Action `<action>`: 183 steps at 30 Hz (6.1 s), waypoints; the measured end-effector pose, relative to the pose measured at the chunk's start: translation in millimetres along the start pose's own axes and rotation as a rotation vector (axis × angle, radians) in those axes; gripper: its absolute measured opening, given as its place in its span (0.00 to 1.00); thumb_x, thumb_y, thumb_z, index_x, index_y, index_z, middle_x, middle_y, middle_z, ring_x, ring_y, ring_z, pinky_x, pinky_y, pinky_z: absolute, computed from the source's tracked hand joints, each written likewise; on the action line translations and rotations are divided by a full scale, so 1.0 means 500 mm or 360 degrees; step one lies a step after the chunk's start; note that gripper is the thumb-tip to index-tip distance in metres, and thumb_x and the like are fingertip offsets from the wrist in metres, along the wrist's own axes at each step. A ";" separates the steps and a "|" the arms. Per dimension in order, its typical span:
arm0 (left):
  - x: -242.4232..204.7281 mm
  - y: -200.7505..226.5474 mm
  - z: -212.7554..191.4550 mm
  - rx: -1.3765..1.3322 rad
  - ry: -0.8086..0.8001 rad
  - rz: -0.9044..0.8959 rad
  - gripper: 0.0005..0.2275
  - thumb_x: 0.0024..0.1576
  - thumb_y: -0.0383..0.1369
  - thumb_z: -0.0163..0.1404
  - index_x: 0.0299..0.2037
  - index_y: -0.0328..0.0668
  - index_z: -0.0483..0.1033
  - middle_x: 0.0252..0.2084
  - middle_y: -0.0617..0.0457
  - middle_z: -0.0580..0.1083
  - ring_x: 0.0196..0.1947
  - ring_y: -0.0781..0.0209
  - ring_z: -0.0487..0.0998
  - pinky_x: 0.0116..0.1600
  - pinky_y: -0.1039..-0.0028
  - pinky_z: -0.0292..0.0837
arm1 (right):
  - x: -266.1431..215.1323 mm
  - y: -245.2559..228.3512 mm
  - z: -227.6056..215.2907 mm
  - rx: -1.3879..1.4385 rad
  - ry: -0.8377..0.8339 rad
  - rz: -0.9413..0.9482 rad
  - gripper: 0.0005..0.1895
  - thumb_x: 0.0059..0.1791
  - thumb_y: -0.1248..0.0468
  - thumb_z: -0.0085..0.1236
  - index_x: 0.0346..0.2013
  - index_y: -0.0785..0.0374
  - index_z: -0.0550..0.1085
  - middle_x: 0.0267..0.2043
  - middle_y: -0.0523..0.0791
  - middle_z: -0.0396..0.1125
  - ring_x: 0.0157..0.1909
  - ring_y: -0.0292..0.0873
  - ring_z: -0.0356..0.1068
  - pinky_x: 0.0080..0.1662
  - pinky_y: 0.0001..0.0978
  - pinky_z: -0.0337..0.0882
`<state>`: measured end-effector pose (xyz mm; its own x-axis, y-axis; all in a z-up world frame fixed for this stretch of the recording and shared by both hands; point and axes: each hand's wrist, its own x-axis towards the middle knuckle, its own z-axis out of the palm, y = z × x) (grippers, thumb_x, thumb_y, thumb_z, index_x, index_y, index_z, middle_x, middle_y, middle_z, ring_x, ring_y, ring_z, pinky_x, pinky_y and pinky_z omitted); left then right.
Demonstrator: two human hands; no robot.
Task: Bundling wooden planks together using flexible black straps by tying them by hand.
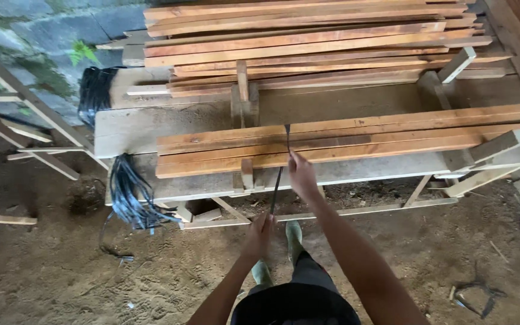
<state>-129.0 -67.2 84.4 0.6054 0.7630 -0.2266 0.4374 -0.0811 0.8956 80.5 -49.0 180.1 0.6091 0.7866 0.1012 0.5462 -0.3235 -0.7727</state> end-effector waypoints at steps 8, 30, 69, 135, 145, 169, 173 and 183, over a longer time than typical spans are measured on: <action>-0.104 0.084 -0.068 -0.0142 0.0045 0.0377 0.18 0.67 0.42 0.37 0.36 0.42 0.77 0.18 0.56 0.71 0.13 0.67 0.62 0.20 0.69 0.55 | 0.170 0.090 0.062 -0.0037 -0.0198 -0.0052 0.16 0.53 0.66 0.46 0.52 0.70 0.75 0.44 0.54 0.76 0.26 0.39 0.70 0.26 0.26 0.69; 0.109 0.218 -0.079 0.0110 -0.0146 0.0180 0.18 0.70 0.43 0.34 0.41 0.45 0.78 0.43 0.49 0.71 0.42 0.49 0.79 0.45 0.59 0.78 | -0.029 0.085 0.014 -0.0767 -0.0562 -0.0286 0.14 0.52 0.54 0.46 0.35 0.55 0.77 0.28 0.52 0.73 0.36 0.64 0.76 0.40 0.60 0.76; 0.502 0.393 -0.135 -0.0544 0.0230 -0.0063 0.18 0.67 0.38 0.37 0.52 0.32 0.76 0.42 0.35 0.76 0.46 0.42 0.79 0.55 0.46 0.71 | 0.379 0.156 0.026 0.3111 -0.0784 0.0824 0.17 0.61 0.72 0.24 0.41 0.78 0.65 0.39 0.41 0.54 0.46 0.30 0.57 0.52 0.16 0.59; 0.562 0.190 -0.065 -0.0348 -0.0308 -0.0336 0.13 0.67 0.42 0.42 0.39 0.43 0.74 0.28 0.51 0.76 0.27 0.65 0.80 0.33 0.70 0.82 | 0.384 0.173 0.086 0.2041 -0.0384 0.0839 0.05 0.50 0.74 0.63 0.31 0.63 0.77 0.32 0.44 0.71 0.37 0.41 0.73 0.46 0.35 0.73; 0.552 0.281 -0.113 -0.0792 -0.0402 -0.0626 0.22 0.67 0.49 0.43 0.24 0.45 0.73 0.18 0.50 0.66 0.21 0.58 0.70 0.32 0.65 0.64 | 0.405 0.229 0.070 0.2232 -0.0790 0.0901 0.12 0.47 0.77 0.60 0.22 0.60 0.76 0.22 0.38 0.66 0.28 0.31 0.70 0.35 0.20 0.66; 0.516 0.366 -0.132 0.0011 -0.0007 -0.0288 0.27 0.61 0.52 0.54 0.13 0.52 0.60 0.08 0.60 0.61 0.10 0.72 0.59 0.23 0.78 0.57 | 0.398 0.272 0.098 0.0449 -0.0609 -0.0573 0.14 0.49 0.81 0.54 0.42 0.63 0.80 0.31 0.46 0.68 0.41 0.47 0.75 0.45 0.37 0.73; 0.523 0.335 -0.104 -0.0037 -0.0107 -0.0427 0.23 0.62 0.49 0.51 0.17 0.50 0.63 0.13 0.57 0.61 0.14 0.65 0.58 0.25 0.71 0.58 | 0.380 0.146 0.050 0.1295 -0.0577 0.0081 0.06 0.49 0.78 0.60 0.33 0.65 0.79 0.30 0.44 0.69 0.38 0.39 0.70 0.45 0.35 0.70; 0.576 0.197 -0.091 -0.0808 0.0128 -0.0575 0.17 0.66 0.44 0.49 0.39 0.36 0.76 0.37 0.42 0.78 0.45 0.50 0.78 0.55 0.55 0.72 | 0.403 0.221 0.077 0.0354 -0.0675 -0.0671 0.15 0.45 0.85 0.50 0.39 0.69 0.76 0.28 0.50 0.64 0.36 0.49 0.69 0.44 0.40 0.69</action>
<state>57.9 173.7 124.7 0.4178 0.7330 -0.5368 0.2228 0.4901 0.8427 241.7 93.9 91.0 0.0622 0.9771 0.2034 0.5289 0.1406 -0.8370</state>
